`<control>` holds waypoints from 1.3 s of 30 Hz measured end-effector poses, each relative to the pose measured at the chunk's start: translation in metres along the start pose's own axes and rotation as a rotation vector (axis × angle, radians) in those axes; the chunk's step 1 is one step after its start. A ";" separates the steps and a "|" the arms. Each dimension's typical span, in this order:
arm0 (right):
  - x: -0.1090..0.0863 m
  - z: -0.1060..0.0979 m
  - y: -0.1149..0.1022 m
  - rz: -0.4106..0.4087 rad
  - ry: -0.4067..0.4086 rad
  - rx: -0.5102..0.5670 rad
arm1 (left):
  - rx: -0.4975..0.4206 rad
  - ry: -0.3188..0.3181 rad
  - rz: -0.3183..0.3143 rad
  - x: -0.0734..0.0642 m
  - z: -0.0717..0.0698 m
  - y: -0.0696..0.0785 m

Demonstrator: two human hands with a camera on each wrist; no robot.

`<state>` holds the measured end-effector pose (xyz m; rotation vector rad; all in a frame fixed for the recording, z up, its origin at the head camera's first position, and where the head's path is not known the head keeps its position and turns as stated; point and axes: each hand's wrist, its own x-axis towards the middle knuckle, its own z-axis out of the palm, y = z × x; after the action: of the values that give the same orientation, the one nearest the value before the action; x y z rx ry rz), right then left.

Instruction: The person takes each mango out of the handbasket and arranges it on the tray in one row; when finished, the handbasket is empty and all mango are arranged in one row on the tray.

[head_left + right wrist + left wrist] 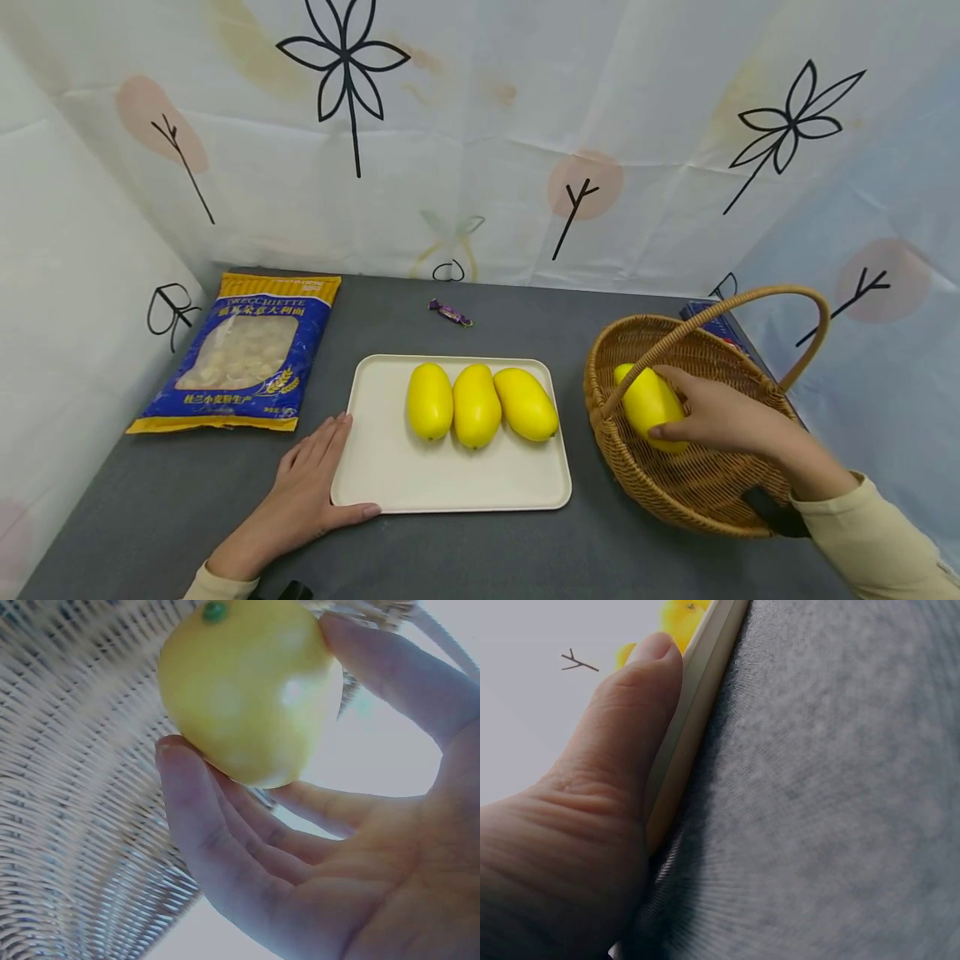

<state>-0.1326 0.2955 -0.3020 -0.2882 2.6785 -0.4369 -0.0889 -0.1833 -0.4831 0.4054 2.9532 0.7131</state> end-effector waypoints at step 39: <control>-0.083 0.029 -0.037 0.054 0.315 0.032 | -0.009 0.021 0.028 -0.002 0.000 0.000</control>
<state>-0.0408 0.2758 -0.2846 -0.1461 2.9728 -0.5475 -0.0872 -0.1837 -0.4830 0.4428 2.9681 0.7385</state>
